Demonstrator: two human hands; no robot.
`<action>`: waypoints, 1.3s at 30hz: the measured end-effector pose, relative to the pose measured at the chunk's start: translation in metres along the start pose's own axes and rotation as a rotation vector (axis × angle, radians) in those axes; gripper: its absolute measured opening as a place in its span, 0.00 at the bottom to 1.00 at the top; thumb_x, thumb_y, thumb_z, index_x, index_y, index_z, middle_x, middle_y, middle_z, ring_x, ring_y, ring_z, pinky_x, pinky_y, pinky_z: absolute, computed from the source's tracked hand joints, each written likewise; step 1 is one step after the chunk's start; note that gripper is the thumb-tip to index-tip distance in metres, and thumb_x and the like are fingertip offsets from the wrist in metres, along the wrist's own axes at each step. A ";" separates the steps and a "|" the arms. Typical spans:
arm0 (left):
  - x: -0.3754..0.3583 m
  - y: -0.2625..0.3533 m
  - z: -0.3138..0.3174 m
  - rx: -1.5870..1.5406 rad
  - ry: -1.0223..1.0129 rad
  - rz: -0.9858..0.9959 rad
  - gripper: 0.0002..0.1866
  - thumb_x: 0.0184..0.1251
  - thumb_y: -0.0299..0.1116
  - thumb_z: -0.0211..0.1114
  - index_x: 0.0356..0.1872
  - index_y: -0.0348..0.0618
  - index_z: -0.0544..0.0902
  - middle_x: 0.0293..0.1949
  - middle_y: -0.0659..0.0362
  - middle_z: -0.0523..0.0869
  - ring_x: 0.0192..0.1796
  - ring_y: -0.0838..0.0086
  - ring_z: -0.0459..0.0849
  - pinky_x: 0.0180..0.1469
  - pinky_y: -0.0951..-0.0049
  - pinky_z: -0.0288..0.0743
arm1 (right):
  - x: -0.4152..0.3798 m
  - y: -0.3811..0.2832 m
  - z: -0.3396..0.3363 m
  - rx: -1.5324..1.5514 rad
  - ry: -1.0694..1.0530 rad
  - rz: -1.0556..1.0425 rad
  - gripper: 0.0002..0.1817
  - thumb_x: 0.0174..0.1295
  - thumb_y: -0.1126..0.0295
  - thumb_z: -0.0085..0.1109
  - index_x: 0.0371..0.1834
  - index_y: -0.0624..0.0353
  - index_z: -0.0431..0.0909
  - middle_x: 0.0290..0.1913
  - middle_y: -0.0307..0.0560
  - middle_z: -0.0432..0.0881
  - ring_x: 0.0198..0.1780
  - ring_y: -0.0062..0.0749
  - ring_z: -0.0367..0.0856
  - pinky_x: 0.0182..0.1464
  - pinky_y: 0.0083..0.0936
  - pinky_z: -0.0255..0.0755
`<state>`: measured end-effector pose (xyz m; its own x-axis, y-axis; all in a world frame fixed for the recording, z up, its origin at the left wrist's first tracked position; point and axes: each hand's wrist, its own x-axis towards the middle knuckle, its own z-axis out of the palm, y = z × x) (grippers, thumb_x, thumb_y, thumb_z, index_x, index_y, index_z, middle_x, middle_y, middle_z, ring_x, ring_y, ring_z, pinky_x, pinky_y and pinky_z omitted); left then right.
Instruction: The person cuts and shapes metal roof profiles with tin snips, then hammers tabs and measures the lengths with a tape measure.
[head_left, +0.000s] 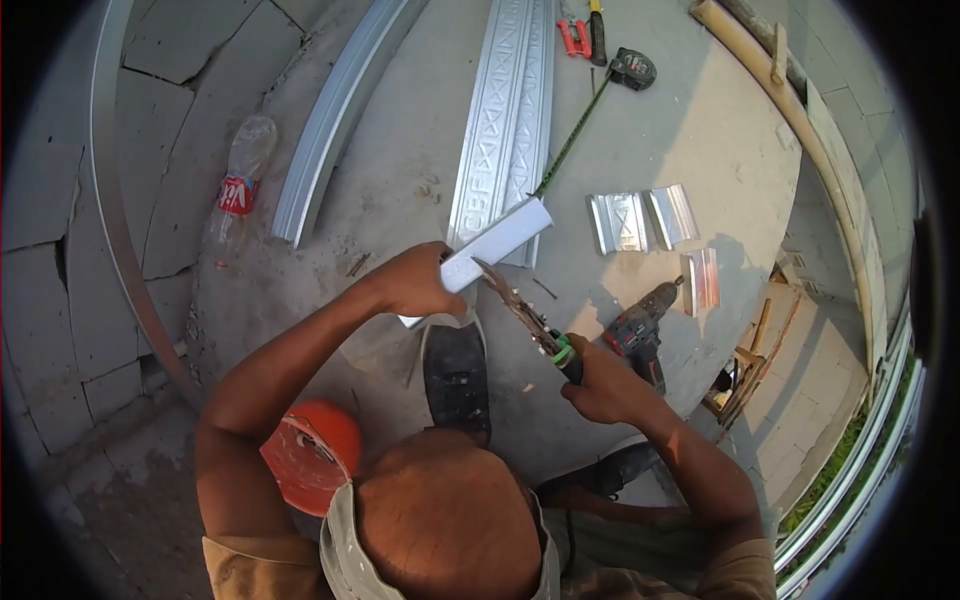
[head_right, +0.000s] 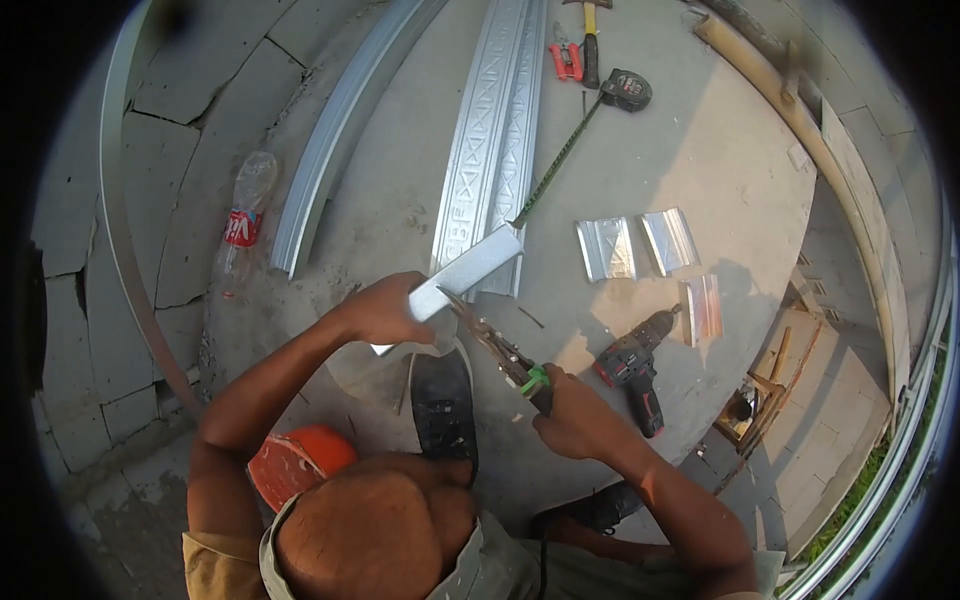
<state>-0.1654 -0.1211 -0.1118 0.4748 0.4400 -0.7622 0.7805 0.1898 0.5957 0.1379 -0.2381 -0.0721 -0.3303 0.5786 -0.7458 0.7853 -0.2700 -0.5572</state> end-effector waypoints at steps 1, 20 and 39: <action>-0.003 0.001 0.000 -0.031 0.127 0.053 0.41 0.46 0.43 0.75 0.61 0.26 0.76 0.49 0.42 0.86 0.51 0.57 0.86 0.58 0.66 0.77 | 0.001 0.004 0.007 -0.258 0.282 -0.106 0.35 0.54 0.73 0.68 0.67 0.68 0.68 0.48 0.65 0.82 0.53 0.52 0.83 0.57 0.40 0.74; -0.023 0.034 0.011 0.126 0.122 -0.071 0.40 0.49 0.41 0.75 0.63 0.30 0.73 0.54 0.38 0.84 0.58 0.51 0.84 0.62 0.60 0.76 | 0.027 0.025 0.037 0.117 0.142 -0.112 0.18 0.60 0.69 0.62 0.51 0.68 0.77 0.30 0.62 0.82 0.35 0.55 0.83 0.41 0.43 0.75; -0.015 0.043 0.002 0.174 0.589 0.105 0.46 0.45 0.35 0.75 0.66 0.20 0.66 0.54 0.32 0.82 0.57 0.45 0.84 0.61 0.60 0.77 | 0.070 0.025 -0.025 -0.027 0.359 -0.197 0.19 0.61 0.61 0.71 0.34 0.67 0.75 0.30 0.67 0.81 0.38 0.70 0.82 0.39 0.48 0.74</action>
<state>-0.1383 -0.1217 -0.0756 0.2872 0.8683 -0.4046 0.8200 -0.0045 0.5723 0.1472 -0.1849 -0.1290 -0.2754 0.8503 -0.4484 0.7402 -0.1100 -0.6633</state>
